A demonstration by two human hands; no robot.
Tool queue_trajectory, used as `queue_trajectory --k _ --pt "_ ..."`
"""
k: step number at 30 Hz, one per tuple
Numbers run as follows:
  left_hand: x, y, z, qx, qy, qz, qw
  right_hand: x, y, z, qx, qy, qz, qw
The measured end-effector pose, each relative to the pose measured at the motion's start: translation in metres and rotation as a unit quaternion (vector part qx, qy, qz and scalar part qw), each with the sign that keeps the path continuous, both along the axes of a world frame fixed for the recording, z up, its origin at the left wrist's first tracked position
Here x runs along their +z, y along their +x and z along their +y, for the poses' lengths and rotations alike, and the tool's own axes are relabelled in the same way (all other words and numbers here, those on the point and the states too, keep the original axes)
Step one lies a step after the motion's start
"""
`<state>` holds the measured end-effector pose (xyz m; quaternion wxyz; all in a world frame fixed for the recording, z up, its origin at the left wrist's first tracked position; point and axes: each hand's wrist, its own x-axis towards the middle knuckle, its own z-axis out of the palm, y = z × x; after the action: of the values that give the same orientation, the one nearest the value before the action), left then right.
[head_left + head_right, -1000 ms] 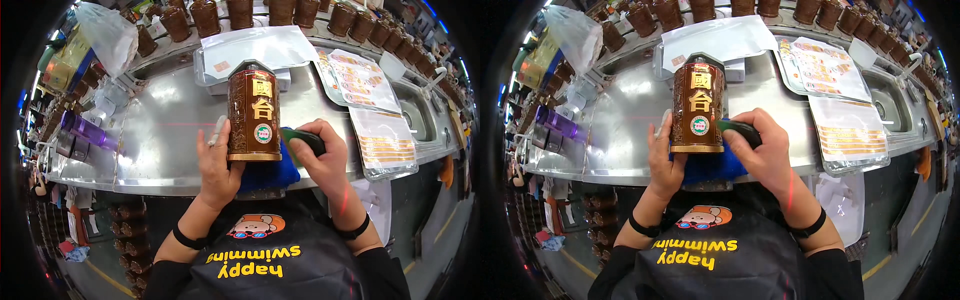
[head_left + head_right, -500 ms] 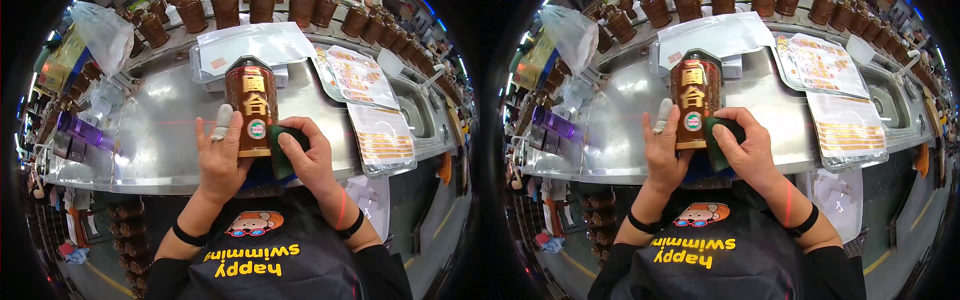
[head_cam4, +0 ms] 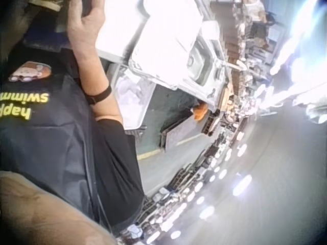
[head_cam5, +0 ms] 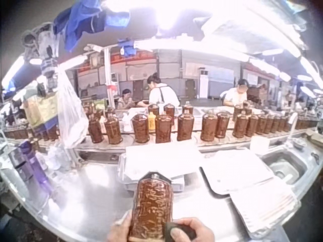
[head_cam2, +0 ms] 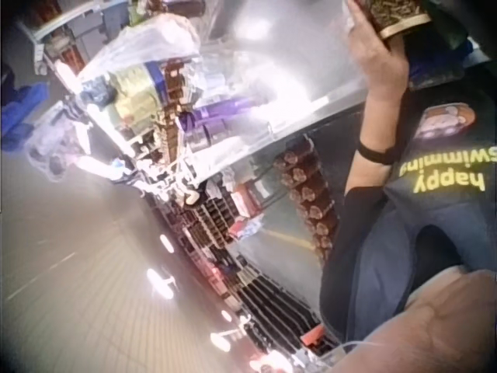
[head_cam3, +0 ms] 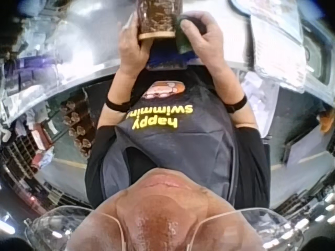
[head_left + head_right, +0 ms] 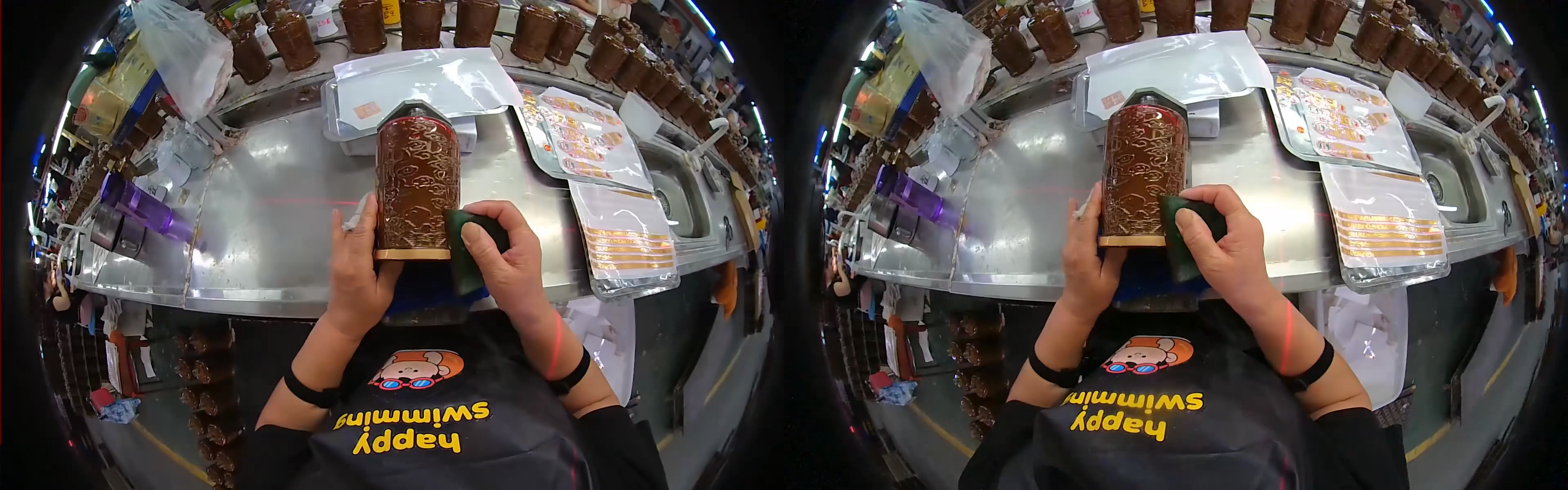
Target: Cleaning and applying labels to brown ceramic or glass bottles on a production line.
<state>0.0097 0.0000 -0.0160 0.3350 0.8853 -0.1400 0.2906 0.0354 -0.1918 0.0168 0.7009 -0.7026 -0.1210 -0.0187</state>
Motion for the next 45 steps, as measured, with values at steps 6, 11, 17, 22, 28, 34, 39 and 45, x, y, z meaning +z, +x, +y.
queue_trajectory --k 6,11,17,22,28,34,39,45 --pt "0.031 0.005 -0.015 0.012 0.160 -0.034 0.987 -0.003 0.000 -0.003 -0.011 0.011 -0.005 1.000" --pt "0.002 0.005 -0.001 -0.016 -0.001 -0.028 0.999 -0.003 0.002 -0.004 0.005 -0.014 -0.013 1.000" --pt "0.031 0.004 -0.016 0.000 0.133 -0.019 0.991 -0.009 0.002 -0.009 -0.022 0.012 0.005 1.000" --pt "-0.002 0.006 0.000 -0.025 -0.033 -0.006 0.999 -0.009 0.002 -0.007 -0.007 0.005 -0.002 1.000" --pt "0.023 -0.001 -0.014 0.018 0.075 0.009 0.997 -0.013 0.003 -0.012 -0.020 0.036 0.021 0.999" --pt "0.006 0.005 -0.006 -0.001 0.062 -0.030 0.998 -0.014 0.005 -0.017 -0.011 0.004 0.028 1.000" --pt "-0.001 0.001 -0.004 -0.025 -0.027 0.028 0.999 -0.009 0.005 -0.023 -0.011 0.054 0.052 0.997" --pt "-0.001 -0.007 -0.006 0.009 -0.006 -0.069 0.998 -0.008 0.002 -0.027 -0.004 0.031 0.030 0.999"
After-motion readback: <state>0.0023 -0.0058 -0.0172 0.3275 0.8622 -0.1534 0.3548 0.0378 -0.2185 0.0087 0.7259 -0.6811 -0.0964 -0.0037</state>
